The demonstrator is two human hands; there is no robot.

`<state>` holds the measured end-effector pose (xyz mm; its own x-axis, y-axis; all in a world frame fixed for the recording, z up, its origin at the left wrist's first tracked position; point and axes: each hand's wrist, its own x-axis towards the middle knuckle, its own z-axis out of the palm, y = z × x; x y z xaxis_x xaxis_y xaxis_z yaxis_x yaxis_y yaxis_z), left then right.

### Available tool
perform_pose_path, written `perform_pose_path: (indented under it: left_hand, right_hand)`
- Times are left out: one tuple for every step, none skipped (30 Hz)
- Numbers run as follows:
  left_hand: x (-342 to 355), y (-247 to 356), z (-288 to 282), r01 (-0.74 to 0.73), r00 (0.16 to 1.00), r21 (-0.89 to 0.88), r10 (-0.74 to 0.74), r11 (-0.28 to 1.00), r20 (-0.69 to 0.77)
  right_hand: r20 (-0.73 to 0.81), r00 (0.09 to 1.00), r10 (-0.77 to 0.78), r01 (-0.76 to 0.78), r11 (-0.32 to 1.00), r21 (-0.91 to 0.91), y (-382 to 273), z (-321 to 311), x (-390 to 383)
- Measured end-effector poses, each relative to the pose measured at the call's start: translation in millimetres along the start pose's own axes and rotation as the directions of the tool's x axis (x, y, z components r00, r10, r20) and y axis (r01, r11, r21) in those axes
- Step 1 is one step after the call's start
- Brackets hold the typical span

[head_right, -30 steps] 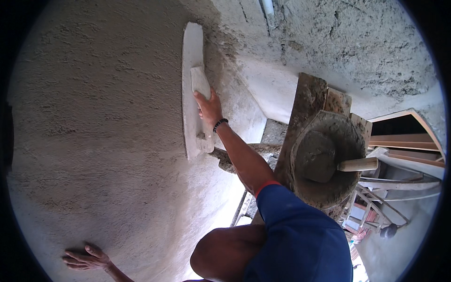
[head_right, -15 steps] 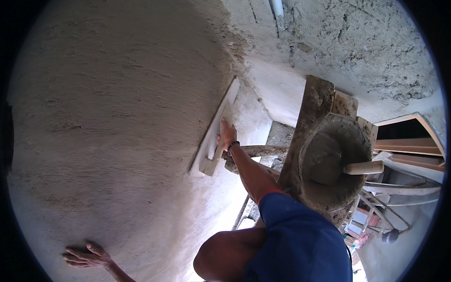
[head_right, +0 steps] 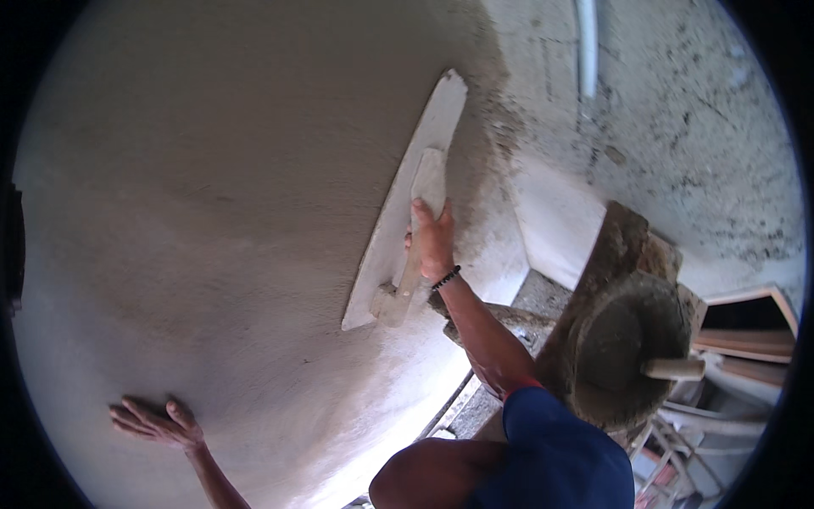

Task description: The person smooths wet plaster onto a wall using a float and adds more plaster to a bucket using a trowel.

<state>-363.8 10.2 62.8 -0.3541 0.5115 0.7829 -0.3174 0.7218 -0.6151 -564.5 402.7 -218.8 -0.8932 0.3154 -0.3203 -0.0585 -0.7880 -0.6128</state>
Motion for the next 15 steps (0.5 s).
perform_pose_path:
  left_hand:
    - [0.4, 1.0, 1.6, 0.011, 1.0, -0.002, -0.011, 1.0, 0.0]
    - [0.7, -0.7, 1.8, 0.014, 1.0, 0.017, -0.015, 1.0, 0.006]
    - [0.0, -1.8, 2.1, 0.015, 1.0, 0.033, -0.015, 0.999, 0.008]
    - [-1.0, -2.9, 2.6, 0.011, 1.0, 0.044, -0.011, 0.999, 0.016]
    - [-0.7, -4.2, 0.9, 0.018, 1.0, 0.063, -0.019, 0.998, 0.017]
    - [-2.1, -4.6, -1.5, 0.02, 0.999, 0.053, -0.022, 0.998, 0.03]
    - [-2.9, -4.3, -2.3, 0.022, 0.999, 0.037, -0.024, 0.999, 0.043]
    - [-3.1, -5.4, -2.7, 0.027, 0.999, 0.047, -0.029, 0.999, 0.046]
    - [-5.5, -6.0, -2.4, 0.018, 0.999, 0.049, -0.02, 0.999, 0.045]
    - [-5.4, -5.1, -2.1, 0.009, 0.999, 0.047, -0.011, 0.999, 0.042]
    - [-4.8, -3.5, -2.1, 0.004, 0.999, 0.033, -0.005, 0.999, 0.046]
    - [-5.3, -2.4, -2.1, 0.012, 0.999, 0.037, -0.013, 0.999, 0.051]
    - [-5.0, -0.5, -2.7, 0.014, 0.999, 0.021, -0.015, 1.0, 0.052]
    - [-3.6, -2.1, -6.3, 0.014, 0.999, 0.015, -0.014, 1.0, 0.05]
    - [-0.2, 0.7, -9.7, 0.028, 0.998, -0.013, -0.027, 1.0, 0.063]
  right_hand:
    - [0.036, 0.999, -0.008, 0.007, 1.0, 0.03, -12.2, 10.3, -6.4]
    - [0.071, 0.997, -0.016, 0.011, 0.998, 0.061, -23.8, 23.3, -13.4]
    - [0.099, 0.995, -0.012, 0.006, 0.998, 0.059, -34.4, 37.3, -20.7]
    - [0.159, 0.985, -0.062, 0.056, 0.998, 0.042, -43.2, 50.3, -28.4]
    - [0.218, 0.969, -0.112, 0.108, 0.994, 0.03, -52.3, 63.9, -36.5]
    - [0.235, 0.966, -0.104, 0.101, 0.995, 0.027, -60.5, 76.8, -46.0]
    - [0.329, 0.926, -0.183, 0.215, 0.975, -0.061, -69.4, 89.3, -55.5]
    - [0.427, 0.869, -0.249, 0.333, 0.934, -0.132, -75.1, 101.5, -64.5]
    - [0.504, 0.813, -0.292, 0.42, 0.893, -0.161, -75.8, 112.5, -73.5]
    - [0.576, 0.748, -0.328, 0.508, 0.842, -0.18, -75.8, 121.7, -81.1]
    - [0.58, 0.747, -0.325, 0.508, 0.841, -0.183, -67.9, 126.6, -89.3]
    - [0.62, 0.684, -0.385, 0.635, 0.733, -0.246, -53.6, 127.3, -100.4]
    - [0.666, 0.607, -0.434, 0.747, 0.596, -0.293, -41.9, 122.3, -110.5]
    - [0.696, 0.607, -0.383, 0.739, 0.595, -0.317, -27.7, 114.4, -120.6]
    - [0.723, 0.603, -0.339, 0.738, 0.58, -0.344, -12.7, 102.4, -128.3]
